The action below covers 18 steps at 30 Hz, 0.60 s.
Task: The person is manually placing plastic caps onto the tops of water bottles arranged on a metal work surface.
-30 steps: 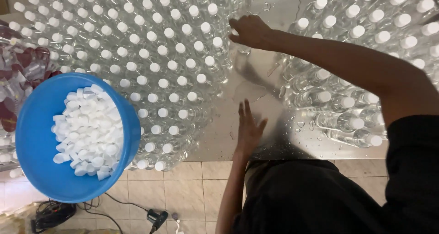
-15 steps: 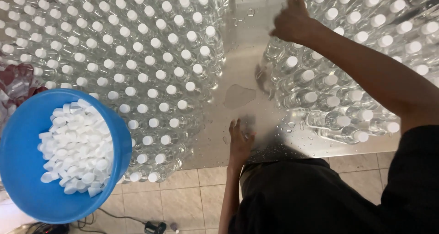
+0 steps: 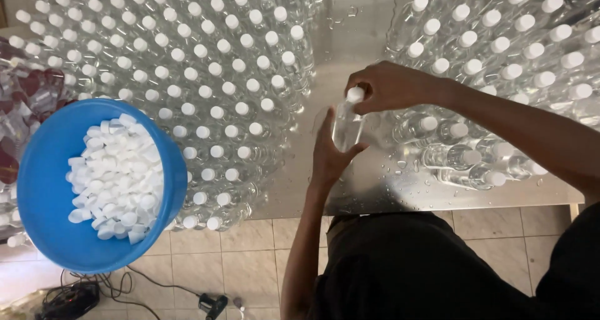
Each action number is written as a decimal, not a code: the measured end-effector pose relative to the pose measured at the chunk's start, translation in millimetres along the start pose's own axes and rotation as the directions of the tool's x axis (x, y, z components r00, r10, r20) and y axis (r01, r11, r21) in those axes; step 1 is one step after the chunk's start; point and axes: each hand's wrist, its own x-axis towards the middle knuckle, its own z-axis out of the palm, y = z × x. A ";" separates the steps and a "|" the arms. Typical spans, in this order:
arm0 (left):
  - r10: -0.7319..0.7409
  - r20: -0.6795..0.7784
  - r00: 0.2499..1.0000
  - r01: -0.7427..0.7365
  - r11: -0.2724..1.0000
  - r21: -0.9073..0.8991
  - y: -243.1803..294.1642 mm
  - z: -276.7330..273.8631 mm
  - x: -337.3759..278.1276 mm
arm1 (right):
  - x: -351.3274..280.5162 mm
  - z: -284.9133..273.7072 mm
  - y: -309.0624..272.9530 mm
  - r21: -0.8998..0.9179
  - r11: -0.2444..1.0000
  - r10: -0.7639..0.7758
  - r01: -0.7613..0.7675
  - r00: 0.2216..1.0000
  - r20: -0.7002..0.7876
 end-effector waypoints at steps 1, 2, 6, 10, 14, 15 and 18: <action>-0.187 0.158 0.970 0.213 0.962 -0.168 12.3 -11.5 4.1 | 0.0 -1.5 -2.3 0.140 0.990 0.030 -0.034 0.999 0.029; -0.332 0.337 0.881 0.433 0.853 -0.291 24.8 -23.1 8.2 | -0.1 -3.3 -4.8 0.277 0.959 0.054 -0.069 0.997 0.062; -0.294 0.347 0.891 0.452 0.645 -0.616 -28.5 -0.8 -20.9 | -6.3 8.1 22.2 0.384 0.918 0.105 -0.096 0.995 -0.001; -0.381 0.384 0.841 0.540 0.551 -0.636 -41.5 5.4 -26.1 | -11.8 19.4 39.8 0.294 0.950 0.101 -0.103 0.995 0.022; -0.355 0.437 0.827 0.563 0.518 -0.644 -60.6 17.1 -32.3 | -4.5 37.4 46.4 0.203 0.978 -0.058 0.041 0.996 0.075; -0.355 0.438 0.826 0.563 0.517 -0.644 -57.0 16.7 -32.0 | -2.6 38.7 42.9 0.203 0.978 -0.057 0.040 0.996 0.075; -0.336 0.457 0.824 0.567 0.493 -0.660 -44.0 11.7 -30.9 | 2.9 40.4 32.4 0.092 0.984 -0.158 0.149 0.983 0.095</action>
